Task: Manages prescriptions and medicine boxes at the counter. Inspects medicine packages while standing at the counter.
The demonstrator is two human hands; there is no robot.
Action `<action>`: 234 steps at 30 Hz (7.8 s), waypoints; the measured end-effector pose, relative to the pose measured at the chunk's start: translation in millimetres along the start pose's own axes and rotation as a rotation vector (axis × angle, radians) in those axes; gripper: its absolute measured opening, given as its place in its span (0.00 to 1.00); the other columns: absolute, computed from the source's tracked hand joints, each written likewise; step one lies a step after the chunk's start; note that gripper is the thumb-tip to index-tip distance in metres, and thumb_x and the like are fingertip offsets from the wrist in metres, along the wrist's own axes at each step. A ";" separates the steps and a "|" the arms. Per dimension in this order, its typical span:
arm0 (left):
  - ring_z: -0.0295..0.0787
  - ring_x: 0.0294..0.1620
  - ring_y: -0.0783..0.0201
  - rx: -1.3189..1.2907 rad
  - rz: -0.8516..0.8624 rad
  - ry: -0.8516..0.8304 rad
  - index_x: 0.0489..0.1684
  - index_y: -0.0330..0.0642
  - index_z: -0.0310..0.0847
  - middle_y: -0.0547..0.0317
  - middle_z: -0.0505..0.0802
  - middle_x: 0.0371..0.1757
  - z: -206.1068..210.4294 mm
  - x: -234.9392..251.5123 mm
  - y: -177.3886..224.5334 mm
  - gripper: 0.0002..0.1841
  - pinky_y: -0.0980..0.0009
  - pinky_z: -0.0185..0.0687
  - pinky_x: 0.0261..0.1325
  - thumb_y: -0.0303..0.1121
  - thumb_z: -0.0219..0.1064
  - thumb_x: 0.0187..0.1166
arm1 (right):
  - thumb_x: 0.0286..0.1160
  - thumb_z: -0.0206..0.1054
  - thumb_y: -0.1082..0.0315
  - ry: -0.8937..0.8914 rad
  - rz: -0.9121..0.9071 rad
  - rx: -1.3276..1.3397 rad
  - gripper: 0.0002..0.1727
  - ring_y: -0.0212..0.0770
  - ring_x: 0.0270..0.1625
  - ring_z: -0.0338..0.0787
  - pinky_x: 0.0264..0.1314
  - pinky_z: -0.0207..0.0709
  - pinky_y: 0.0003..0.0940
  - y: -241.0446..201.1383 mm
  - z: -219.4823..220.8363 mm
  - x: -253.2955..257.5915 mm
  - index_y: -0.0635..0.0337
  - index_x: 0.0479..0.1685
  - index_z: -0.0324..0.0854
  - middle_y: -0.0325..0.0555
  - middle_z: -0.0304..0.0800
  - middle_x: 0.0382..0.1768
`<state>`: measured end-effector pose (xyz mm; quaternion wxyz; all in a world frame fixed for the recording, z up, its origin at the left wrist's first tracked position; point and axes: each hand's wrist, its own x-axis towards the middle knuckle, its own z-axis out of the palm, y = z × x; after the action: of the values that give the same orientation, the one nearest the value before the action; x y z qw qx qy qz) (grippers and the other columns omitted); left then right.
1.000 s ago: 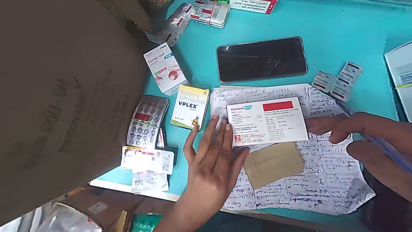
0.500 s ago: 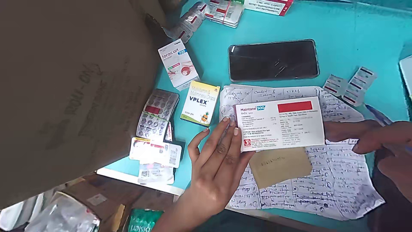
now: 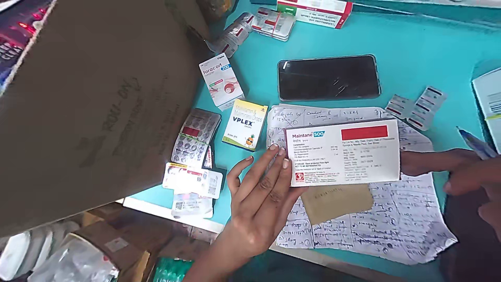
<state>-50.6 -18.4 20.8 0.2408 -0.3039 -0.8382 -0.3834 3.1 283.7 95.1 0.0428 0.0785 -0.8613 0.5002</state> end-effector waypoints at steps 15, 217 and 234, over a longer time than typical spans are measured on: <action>0.88 0.69 0.65 -0.301 0.019 0.093 0.60 0.33 0.85 0.53 0.95 0.61 2.4 -2.6 -4.4 0.15 0.68 0.78 0.77 0.32 0.72 0.80 | 0.83 0.62 0.40 0.079 -0.149 -0.064 0.18 0.33 0.56 0.95 0.61 0.90 0.30 -4.6 4.8 3.9 0.42 0.43 0.84 0.28 0.97 0.47; 0.87 0.73 0.60 -0.674 -0.141 0.239 0.62 0.28 0.86 0.44 0.90 0.70 -22.9 -24.0 33.6 0.17 0.65 0.83 0.75 0.25 0.72 0.77 | 0.82 0.59 0.35 0.022 -0.374 -0.289 0.28 0.28 0.58 0.94 0.58 0.85 0.23 -30.4 11.3 -8.8 0.54 0.43 0.82 0.42 0.97 0.50; 0.92 0.65 0.62 -0.728 -0.394 0.492 0.64 0.32 0.88 0.48 0.89 0.72 -71.1 -55.4 116.4 0.16 0.69 0.90 0.64 0.23 0.70 0.78 | 0.78 0.69 0.41 -0.014 -0.611 -0.152 0.24 0.28 0.62 0.91 0.64 0.81 0.22 -57.0 32.2 -20.6 0.56 0.44 0.80 0.44 0.96 0.55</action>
<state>81.1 -31.8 85.3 0.2325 -0.1042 -0.6093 -0.7509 33.7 229.9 124.7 0.1907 0.3339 -0.8330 0.3977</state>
